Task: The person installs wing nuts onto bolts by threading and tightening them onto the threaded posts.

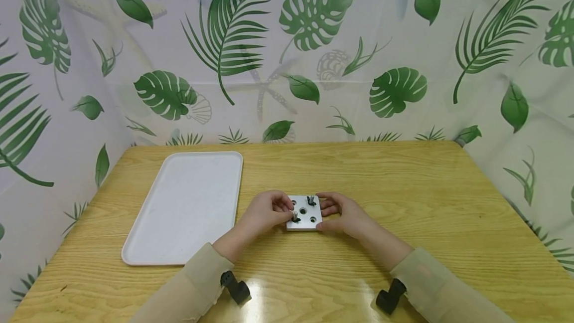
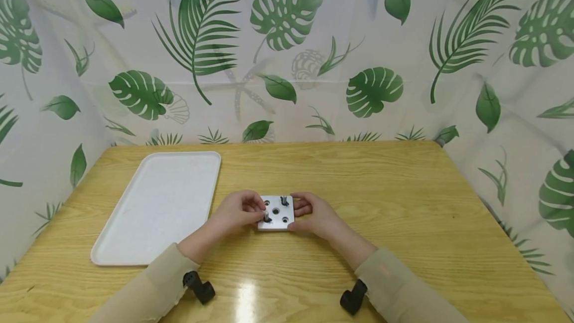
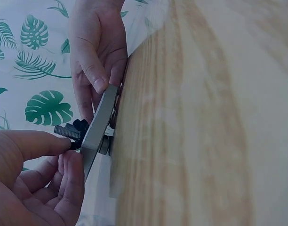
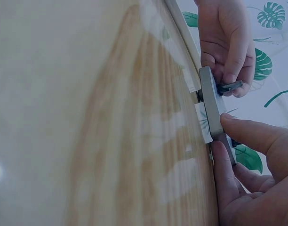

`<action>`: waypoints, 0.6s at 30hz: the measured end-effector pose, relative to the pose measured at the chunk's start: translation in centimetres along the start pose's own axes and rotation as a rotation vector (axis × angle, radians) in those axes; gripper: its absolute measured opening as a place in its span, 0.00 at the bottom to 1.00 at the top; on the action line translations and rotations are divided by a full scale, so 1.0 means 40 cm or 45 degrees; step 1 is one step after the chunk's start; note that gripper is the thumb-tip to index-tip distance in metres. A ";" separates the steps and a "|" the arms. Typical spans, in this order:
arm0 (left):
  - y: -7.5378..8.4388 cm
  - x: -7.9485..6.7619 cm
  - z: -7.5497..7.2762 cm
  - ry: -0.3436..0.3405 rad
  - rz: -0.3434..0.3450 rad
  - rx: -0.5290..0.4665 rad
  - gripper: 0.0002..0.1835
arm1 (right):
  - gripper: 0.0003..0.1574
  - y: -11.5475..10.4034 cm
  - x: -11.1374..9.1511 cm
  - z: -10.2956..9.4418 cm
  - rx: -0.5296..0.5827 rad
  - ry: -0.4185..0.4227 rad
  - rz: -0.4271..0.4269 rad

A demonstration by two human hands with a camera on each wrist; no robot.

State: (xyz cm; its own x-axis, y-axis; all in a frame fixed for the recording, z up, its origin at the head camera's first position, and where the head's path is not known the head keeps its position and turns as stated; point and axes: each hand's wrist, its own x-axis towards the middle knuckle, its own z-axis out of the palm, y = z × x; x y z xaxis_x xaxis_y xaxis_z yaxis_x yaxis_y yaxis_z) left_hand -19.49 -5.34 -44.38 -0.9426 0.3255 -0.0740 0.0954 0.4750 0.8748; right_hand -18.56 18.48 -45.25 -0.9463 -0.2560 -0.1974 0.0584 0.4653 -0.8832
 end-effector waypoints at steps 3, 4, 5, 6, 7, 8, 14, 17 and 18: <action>-0.002 -0.001 0.001 0.002 0.001 0.008 0.02 | 0.51 0.001 0.000 0.000 0.002 -0.007 -0.009; -0.002 -0.001 0.001 0.001 0.005 0.006 0.02 | 0.51 0.000 0.001 0.000 0.007 -0.006 -0.006; -0.003 -0.001 0.001 -0.001 0.007 0.002 0.02 | 0.51 0.000 0.001 0.000 0.013 -0.005 -0.003; -0.003 -0.001 0.002 -0.004 0.006 -0.006 0.02 | 0.51 0.000 0.001 0.000 0.012 -0.007 -0.004; -0.004 -0.002 0.002 -0.006 0.006 -0.012 0.02 | 0.51 0.001 0.001 0.001 0.011 -0.009 -0.005; -0.005 -0.001 0.003 -0.009 0.005 -0.021 0.02 | 0.51 0.001 0.000 0.001 0.012 -0.010 -0.004; -0.004 -0.001 0.006 -0.029 -0.019 -0.078 0.04 | 0.51 0.000 -0.001 0.001 0.014 -0.007 0.004; -0.004 -0.001 0.006 -0.042 -0.031 -0.111 0.05 | 0.51 0.000 -0.001 0.001 0.011 -0.007 0.001; -0.005 -0.001 0.006 -0.046 -0.030 -0.116 0.05 | 0.51 0.000 -0.001 0.001 0.011 -0.008 0.000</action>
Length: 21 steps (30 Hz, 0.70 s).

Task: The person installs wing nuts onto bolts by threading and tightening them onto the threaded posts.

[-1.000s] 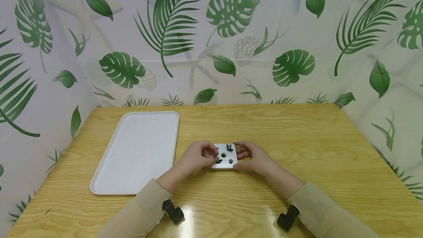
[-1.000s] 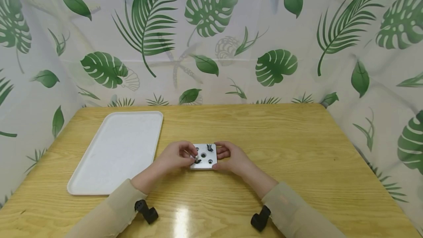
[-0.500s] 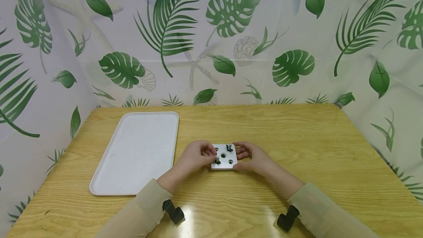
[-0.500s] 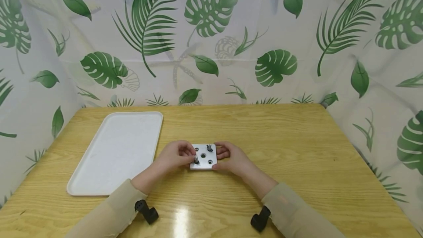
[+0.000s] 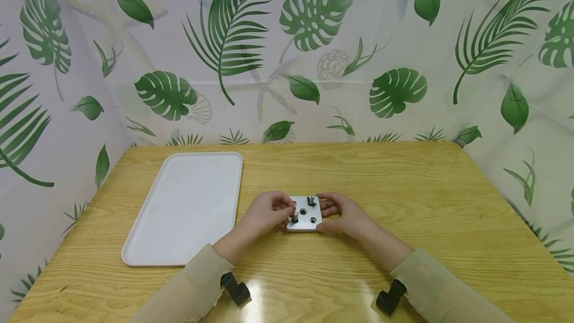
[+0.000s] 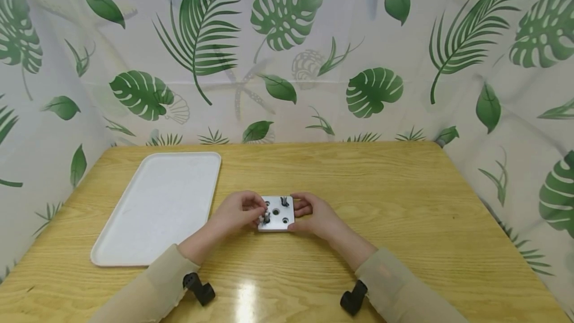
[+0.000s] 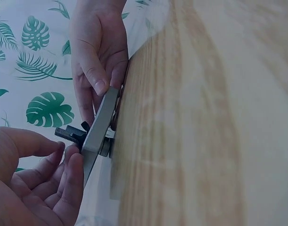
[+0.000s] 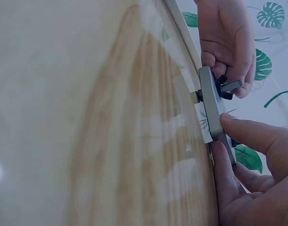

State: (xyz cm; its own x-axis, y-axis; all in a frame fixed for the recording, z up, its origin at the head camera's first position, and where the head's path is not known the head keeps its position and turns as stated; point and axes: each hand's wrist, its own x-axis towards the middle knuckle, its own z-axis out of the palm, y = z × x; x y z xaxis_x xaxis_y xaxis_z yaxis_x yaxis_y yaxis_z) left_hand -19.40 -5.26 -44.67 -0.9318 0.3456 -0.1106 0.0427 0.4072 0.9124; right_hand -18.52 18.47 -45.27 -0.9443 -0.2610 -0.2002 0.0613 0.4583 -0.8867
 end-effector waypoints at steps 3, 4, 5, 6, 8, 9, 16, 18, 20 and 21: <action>-0.003 0.000 0.000 -0.016 0.003 -0.023 0.06 | 0.51 0.002 0.001 0.000 0.000 0.000 0.002; -0.003 -0.001 -0.001 -0.021 0.009 -0.027 0.06 | 0.51 0.003 0.002 0.001 -0.001 0.002 0.003; -0.002 -0.002 -0.001 -0.027 0.015 -0.028 0.07 | 0.51 0.003 0.002 0.001 -0.001 0.004 0.004; -0.001 -0.003 -0.002 -0.032 0.021 -0.031 0.07 | 0.51 0.004 0.003 0.001 -0.003 0.005 0.004; 0.001 -0.006 -0.003 -0.039 0.028 -0.033 0.07 | 0.51 0.005 0.004 0.002 -0.006 0.009 0.005; 0.003 -0.009 -0.004 -0.042 0.031 -0.033 0.07 | 0.51 0.006 0.004 0.002 -0.007 0.010 0.005; 0.012 -0.011 -0.006 -0.063 0.011 -0.008 0.07 | 0.51 0.006 0.005 0.001 -0.008 0.006 -0.001; 0.011 -0.010 -0.007 -0.077 0.019 0.013 0.07 | 0.51 0.006 0.004 0.001 -0.011 0.006 -0.007; 0.011 -0.010 -0.010 -0.097 0.038 0.030 0.08 | 0.51 0.006 0.004 0.001 -0.012 0.006 -0.012; 0.011 -0.009 -0.012 -0.108 0.050 0.038 0.08 | 0.50 0.005 0.003 0.001 -0.012 0.005 -0.015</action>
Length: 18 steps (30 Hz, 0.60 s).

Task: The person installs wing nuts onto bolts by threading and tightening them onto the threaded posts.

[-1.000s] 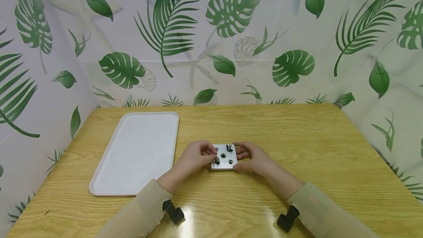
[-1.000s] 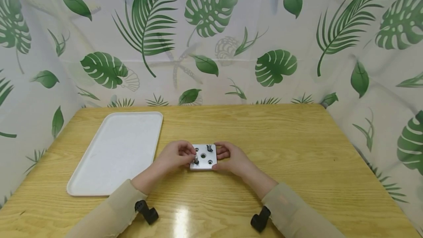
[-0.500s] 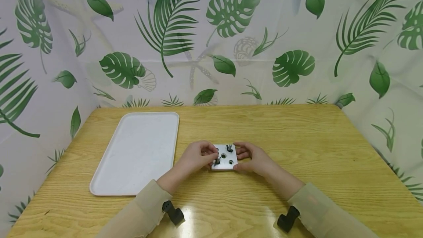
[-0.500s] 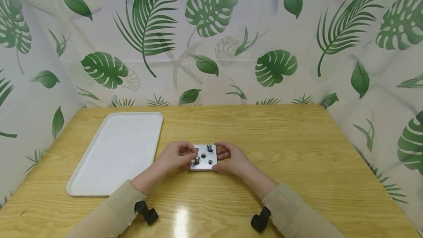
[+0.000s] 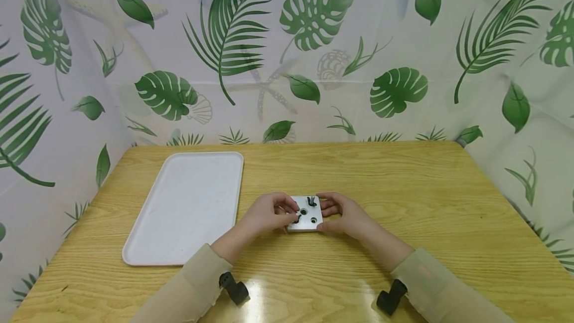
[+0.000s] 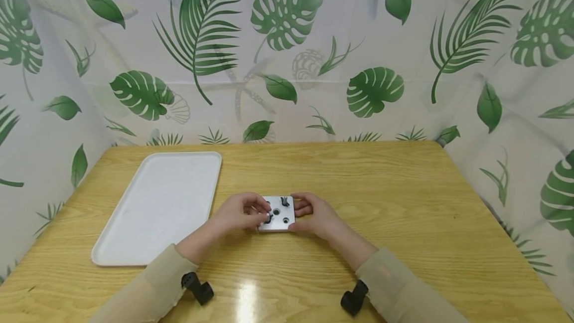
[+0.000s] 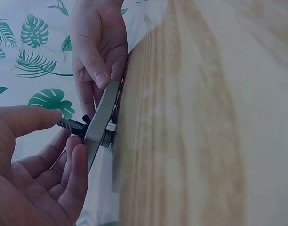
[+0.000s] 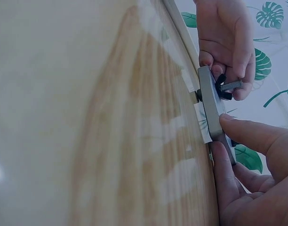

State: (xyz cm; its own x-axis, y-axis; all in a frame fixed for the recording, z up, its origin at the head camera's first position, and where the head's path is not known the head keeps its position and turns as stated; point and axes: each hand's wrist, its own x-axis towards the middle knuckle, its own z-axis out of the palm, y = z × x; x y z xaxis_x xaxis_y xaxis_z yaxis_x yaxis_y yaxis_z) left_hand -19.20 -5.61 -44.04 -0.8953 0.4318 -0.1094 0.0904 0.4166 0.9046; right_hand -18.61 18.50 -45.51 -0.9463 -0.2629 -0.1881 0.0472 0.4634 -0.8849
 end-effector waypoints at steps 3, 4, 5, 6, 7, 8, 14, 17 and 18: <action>-0.001 0.000 -0.005 -0.025 0.027 0.015 0.11 | 0.50 0.000 0.000 0.000 -0.001 -0.003 -0.007; -0.001 0.001 -0.005 -0.033 0.032 0.013 0.12 | 0.50 0.001 0.000 0.000 0.000 -0.002 -0.009; -0.002 0.001 -0.005 -0.037 0.036 0.014 0.12 | 0.50 0.002 0.000 -0.001 0.002 -0.003 -0.012; -0.002 0.002 -0.005 -0.039 0.035 0.017 0.12 | 0.50 0.002 0.000 -0.001 0.004 -0.007 -0.015; -0.002 0.003 -0.005 -0.038 0.032 0.020 0.13 | 0.50 0.003 -0.001 -0.002 0.007 -0.011 -0.020; -0.002 0.004 -0.004 -0.035 0.029 0.023 0.13 | 0.50 0.003 -0.001 -0.003 0.010 -0.016 -0.024; -0.004 0.008 -0.001 0.009 0.001 0.055 0.11 | 0.50 0.003 -0.005 -0.007 0.006 -0.057 -0.083; -0.007 0.009 0.001 0.038 -0.004 0.073 0.10 | 0.51 0.001 -0.009 -0.008 0.008 -0.078 -0.099; -0.008 0.008 0.001 0.046 -0.006 0.077 0.09 | 0.51 -0.001 -0.010 -0.009 0.011 -0.084 -0.100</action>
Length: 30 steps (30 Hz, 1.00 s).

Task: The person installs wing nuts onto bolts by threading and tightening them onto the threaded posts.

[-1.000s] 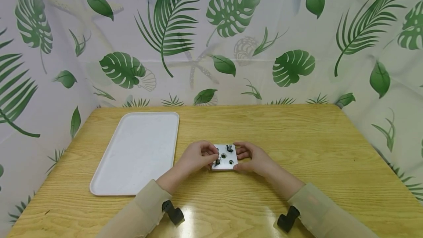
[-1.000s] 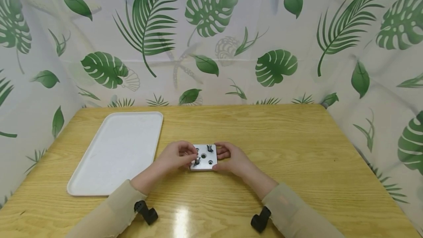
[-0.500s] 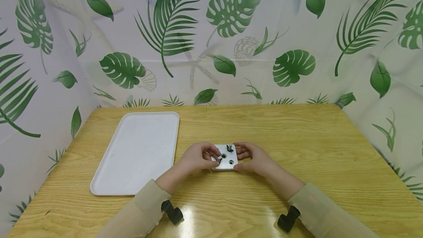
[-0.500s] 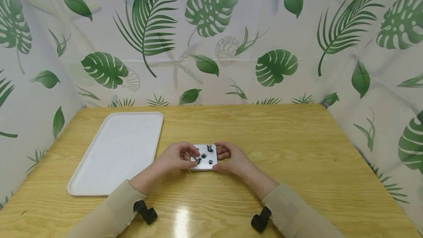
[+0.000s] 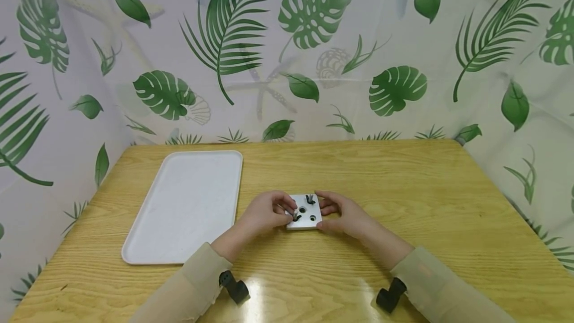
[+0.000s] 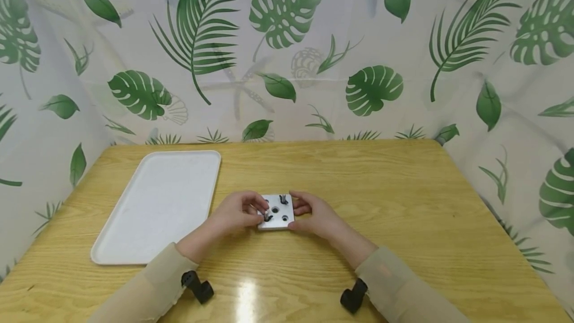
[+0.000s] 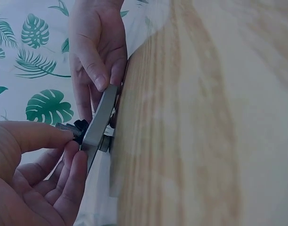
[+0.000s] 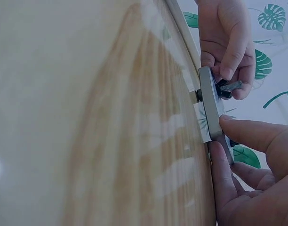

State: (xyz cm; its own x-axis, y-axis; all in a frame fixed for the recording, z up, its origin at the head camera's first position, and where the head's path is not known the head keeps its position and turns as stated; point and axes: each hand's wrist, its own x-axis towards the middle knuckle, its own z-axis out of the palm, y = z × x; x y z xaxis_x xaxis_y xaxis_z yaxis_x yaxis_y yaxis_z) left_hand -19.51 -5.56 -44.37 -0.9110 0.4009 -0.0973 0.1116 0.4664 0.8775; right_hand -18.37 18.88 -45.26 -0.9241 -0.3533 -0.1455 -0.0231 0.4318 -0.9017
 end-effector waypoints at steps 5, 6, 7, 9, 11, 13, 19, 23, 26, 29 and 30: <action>-0.001 -0.002 0.000 0.025 -0.001 -0.009 0.06 | 0.52 -0.006 0.001 0.000 0.009 -0.002 0.029; -0.001 -0.001 0.001 0.026 -0.003 -0.011 0.05 | 0.53 -0.007 0.001 0.000 0.003 0.000 0.032; -0.001 -0.001 0.001 0.028 -0.004 -0.015 0.04 | 0.52 -0.008 0.003 0.000 -0.006 0.002 0.035; -0.001 0.000 0.002 0.033 -0.007 -0.022 0.04 | 0.52 -0.009 0.005 -0.001 -0.025 0.007 0.045; 0.000 0.000 0.003 0.041 -0.006 -0.024 0.03 | 0.52 -0.010 0.007 -0.003 -0.044 0.007 0.050; 0.000 0.000 0.004 0.049 -0.008 -0.028 0.03 | 0.52 -0.012 0.009 -0.004 -0.048 0.005 0.055; 0.002 -0.003 0.006 0.107 -0.031 -0.015 0.03 | 0.52 -0.011 0.014 -0.002 -0.034 0.010 0.093; 0.003 -0.004 0.008 0.134 -0.042 -0.008 0.04 | 0.52 -0.012 0.012 -0.001 -0.033 0.020 0.117; 0.004 -0.003 0.010 0.134 -0.051 -0.009 0.03 | 0.52 -0.014 0.009 0.000 -0.022 0.023 0.117; 0.006 -0.004 0.012 0.117 -0.056 -0.032 0.01 | 0.52 -0.015 0.008 0.001 -0.014 0.021 0.115; 0.006 -0.004 0.013 0.110 -0.057 -0.046 0.02 | 0.52 -0.014 0.008 0.001 -0.007 0.024 0.118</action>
State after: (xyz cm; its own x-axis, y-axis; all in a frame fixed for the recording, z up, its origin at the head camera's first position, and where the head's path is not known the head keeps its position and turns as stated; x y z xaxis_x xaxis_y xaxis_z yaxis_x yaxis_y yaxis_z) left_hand -19.13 -5.12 -44.38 -0.9458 0.3100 -0.0971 0.0571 0.4529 0.8897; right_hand -18.63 18.50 -44.83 -0.9294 -0.2961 -0.2204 0.0606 0.4667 -0.8824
